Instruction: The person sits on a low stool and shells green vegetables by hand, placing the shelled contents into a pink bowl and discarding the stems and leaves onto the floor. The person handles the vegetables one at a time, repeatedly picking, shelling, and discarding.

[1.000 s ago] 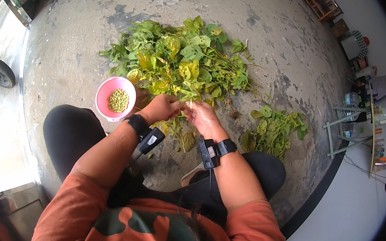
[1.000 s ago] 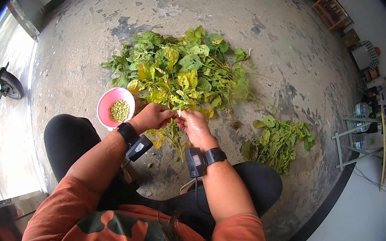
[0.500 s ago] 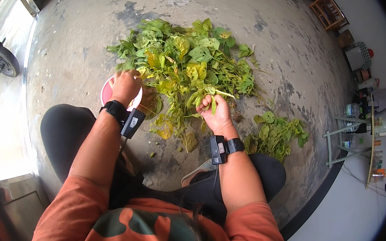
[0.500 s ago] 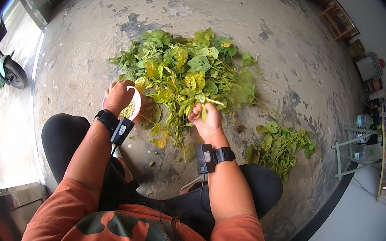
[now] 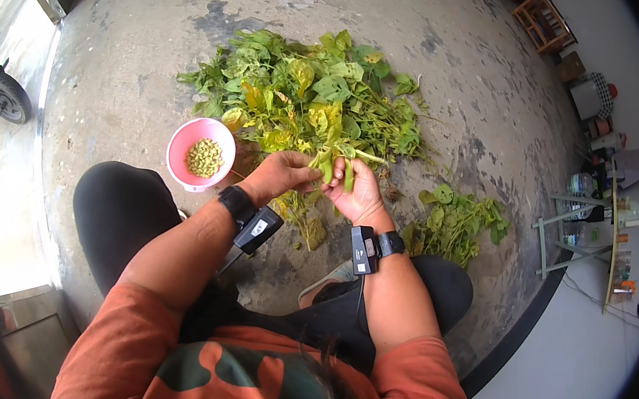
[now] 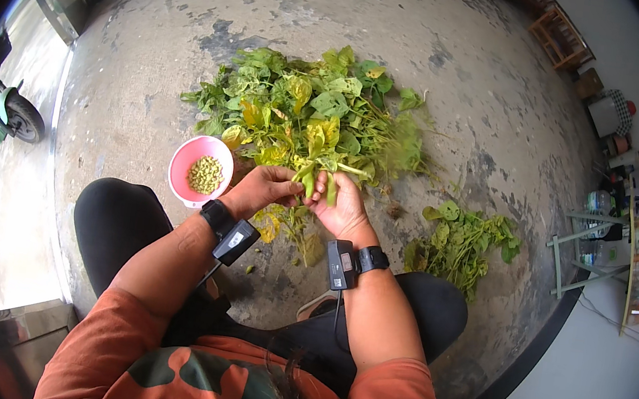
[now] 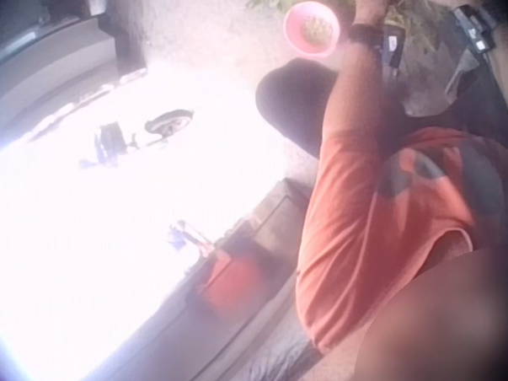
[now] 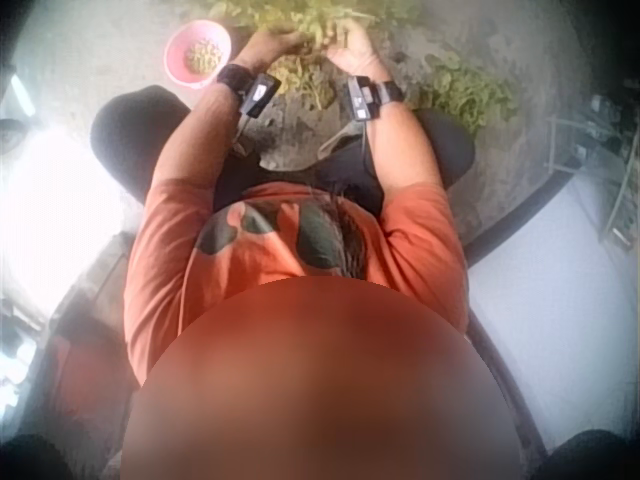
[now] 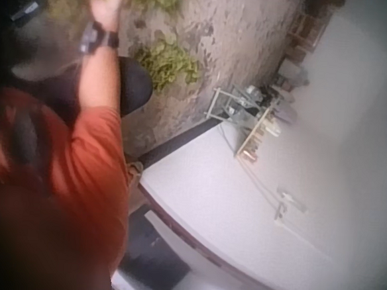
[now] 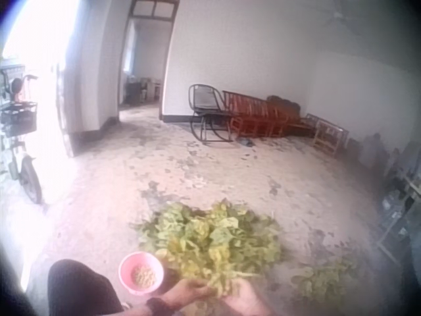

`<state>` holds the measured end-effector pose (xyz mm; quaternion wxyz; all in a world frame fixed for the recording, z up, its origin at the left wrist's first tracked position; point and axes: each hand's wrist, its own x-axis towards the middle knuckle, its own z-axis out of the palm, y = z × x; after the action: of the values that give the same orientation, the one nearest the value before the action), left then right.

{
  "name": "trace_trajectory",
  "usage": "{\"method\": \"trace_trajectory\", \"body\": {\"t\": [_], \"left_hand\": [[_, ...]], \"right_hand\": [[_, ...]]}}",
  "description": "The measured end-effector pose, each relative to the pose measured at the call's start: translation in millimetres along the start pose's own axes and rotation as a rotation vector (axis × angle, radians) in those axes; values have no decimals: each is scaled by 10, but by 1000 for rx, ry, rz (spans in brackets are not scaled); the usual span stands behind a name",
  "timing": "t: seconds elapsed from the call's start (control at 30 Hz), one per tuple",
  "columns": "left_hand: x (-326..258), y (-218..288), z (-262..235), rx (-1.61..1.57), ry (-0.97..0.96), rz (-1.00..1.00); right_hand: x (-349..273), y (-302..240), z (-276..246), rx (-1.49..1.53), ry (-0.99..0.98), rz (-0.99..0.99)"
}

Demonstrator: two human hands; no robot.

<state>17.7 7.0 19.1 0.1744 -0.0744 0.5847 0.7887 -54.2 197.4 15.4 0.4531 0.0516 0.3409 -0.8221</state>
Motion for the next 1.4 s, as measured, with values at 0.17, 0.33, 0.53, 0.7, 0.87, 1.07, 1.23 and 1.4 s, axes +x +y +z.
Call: {"method": "trace_trajectory", "body": {"t": [0.17, 0.33, 0.53, 0.7, 0.87, 1.07, 1.23, 1.4], "left_hand": [[78, 5, -7, 340, 321, 212], [57, 5, 11, 671, 464, 318], [81, -81, 60, 784, 415, 480], [124, -107, 118, 617, 395, 428], [159, -127, 147, 536, 316, 391], [255, -185, 65, 264, 266, 164], [244, -33, -135, -20, 390, 212], [284, 47, -325, -179, 557, 213]], "right_hand": [[-35, 11, -29, -98, 250, -10], [-112, -18, 108, -122, 215, -33], [-189, -3, 233, -308, 138, -40], [-125, 28, 130, -453, 224, -154], [-83, 51, 59, -515, 329, -219], [-111, 75, 109, -616, 378, -284], [-254, -31, -241, -440, 567, -350], [-682, -508, -1278, -26, 863, -435]]}}
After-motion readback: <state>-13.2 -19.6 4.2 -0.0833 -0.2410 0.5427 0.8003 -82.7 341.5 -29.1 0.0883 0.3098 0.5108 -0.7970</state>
